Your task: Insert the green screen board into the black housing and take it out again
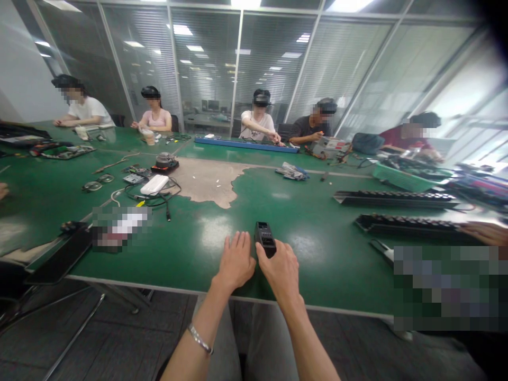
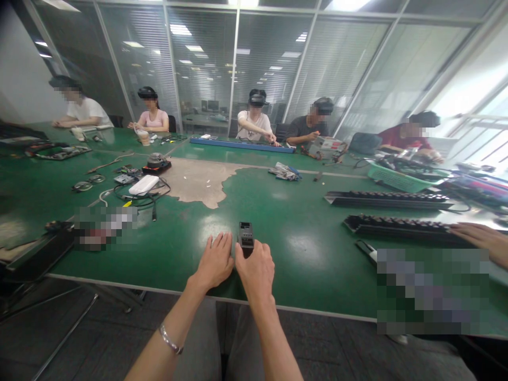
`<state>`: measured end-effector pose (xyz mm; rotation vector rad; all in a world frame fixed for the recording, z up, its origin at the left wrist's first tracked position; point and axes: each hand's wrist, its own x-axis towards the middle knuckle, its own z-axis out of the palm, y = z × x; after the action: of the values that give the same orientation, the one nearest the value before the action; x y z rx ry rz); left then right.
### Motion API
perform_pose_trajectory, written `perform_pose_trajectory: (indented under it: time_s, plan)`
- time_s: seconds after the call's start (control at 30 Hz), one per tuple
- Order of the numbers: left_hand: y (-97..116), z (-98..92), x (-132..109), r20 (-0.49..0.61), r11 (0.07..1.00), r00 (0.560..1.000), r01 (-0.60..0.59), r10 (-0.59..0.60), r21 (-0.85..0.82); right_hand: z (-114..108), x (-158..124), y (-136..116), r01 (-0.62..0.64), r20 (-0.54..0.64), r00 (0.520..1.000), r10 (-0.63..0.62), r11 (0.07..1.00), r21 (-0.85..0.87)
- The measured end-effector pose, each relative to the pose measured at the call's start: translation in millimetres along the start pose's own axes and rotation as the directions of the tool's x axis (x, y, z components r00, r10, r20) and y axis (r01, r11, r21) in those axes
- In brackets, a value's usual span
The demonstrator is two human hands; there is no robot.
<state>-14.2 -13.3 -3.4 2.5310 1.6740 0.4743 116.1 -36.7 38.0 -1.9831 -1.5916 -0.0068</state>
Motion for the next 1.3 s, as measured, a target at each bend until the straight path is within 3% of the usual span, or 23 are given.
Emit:
perform_pose_trajectory:
  time_s: [0.3, 0.47, 0.73, 1.07, 1.2, 1.3]
  plan:
    - [2, -2.2, -1, -0.003, 1.000, 1.000, 0.003, -0.003, 0.003, 10, -16, 9, -0.063, 0.066, 0.996, 0.068, 0.995, -0.076]
    - [3, -6.1, -2, 0.012, 1.000, 1.000, -0.015, 0.015, 0.015, 10, -14, 10, -0.093, 0.041, 0.994, 0.097, 0.991, -0.093]
    - [5, -7.3, -1, 0.027, 0.999, 0.999, -0.033, 0.033, 0.012, 9, -6, 11, -0.035, 0.062, 0.997, 0.035, 0.999, -0.004]
    - [7, -8.9, 1, 0.054, 0.999, 0.998, -0.033, 0.031, 0.028, -5, 7, 10, 0.048, -0.125, 0.992, -0.029, 0.988, 0.150]
    - [7, -8.5, 1, 0.063, 0.999, 0.998, -0.029, 0.026, 0.036, -14, 17, 26, 0.042, -0.197, 0.980, -0.012, 0.988, 0.150]
    - [7, -8.4, 0, 0.055, 0.999, 0.998, -0.040, 0.038, 0.025, -13, 18, 44, -0.023, -0.182, 0.983, 0.037, 0.997, 0.080]
